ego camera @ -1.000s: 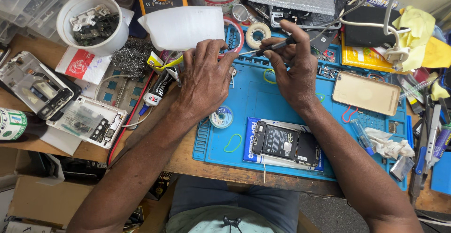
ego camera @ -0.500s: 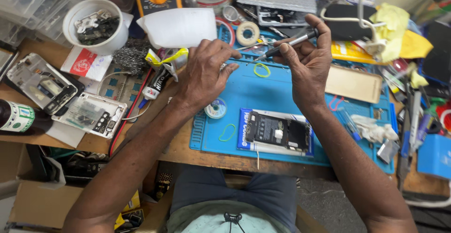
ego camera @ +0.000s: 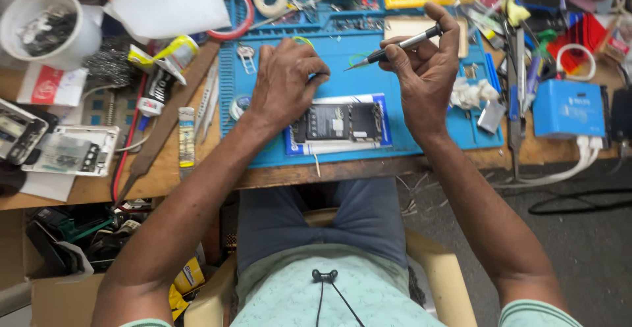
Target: The person uses a screwdriver to pry open a smartphone on a blue repair mat, working around the battery compartment. They then pick up the phone's back cover and scrape old adhesive residue from its inner surface with a metal tool, turning the cover as they work.
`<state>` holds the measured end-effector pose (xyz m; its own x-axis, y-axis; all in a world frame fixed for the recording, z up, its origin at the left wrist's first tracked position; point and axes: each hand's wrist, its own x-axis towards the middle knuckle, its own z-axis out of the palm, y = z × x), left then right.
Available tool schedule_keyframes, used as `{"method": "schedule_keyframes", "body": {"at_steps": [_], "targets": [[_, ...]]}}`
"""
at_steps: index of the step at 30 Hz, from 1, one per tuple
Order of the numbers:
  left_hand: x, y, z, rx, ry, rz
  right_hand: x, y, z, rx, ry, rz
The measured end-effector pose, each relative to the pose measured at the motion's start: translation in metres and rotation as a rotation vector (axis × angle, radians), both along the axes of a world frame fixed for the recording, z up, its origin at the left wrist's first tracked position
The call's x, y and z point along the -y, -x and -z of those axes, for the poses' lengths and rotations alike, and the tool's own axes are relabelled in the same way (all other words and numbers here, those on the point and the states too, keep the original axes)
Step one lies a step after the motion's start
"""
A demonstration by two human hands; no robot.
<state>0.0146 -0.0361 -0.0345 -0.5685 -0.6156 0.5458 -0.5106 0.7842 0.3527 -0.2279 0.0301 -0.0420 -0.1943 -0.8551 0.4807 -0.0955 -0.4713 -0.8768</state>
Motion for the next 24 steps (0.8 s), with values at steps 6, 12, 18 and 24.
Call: {"method": "schedule_keyframes", "body": {"at_steps": [6,12,18,24], "targets": [[0.011,-0.003,0.014,0.136,0.068,-0.066,-0.006,0.011,0.015,-0.198,0.009,0.022],[-0.006,-0.034,-0.002,0.089,0.031,-0.136,0.014,-0.002,0.011,-0.285,0.021,-0.015],[-0.039,-0.047,-0.016,0.031,-0.016,-0.195,0.029,-0.013,0.008,-0.335,0.039,-0.056],[-0.056,-0.058,-0.022,0.002,-0.030,-0.205,0.021,-0.007,0.014,-0.363,0.056,-0.037]]}}
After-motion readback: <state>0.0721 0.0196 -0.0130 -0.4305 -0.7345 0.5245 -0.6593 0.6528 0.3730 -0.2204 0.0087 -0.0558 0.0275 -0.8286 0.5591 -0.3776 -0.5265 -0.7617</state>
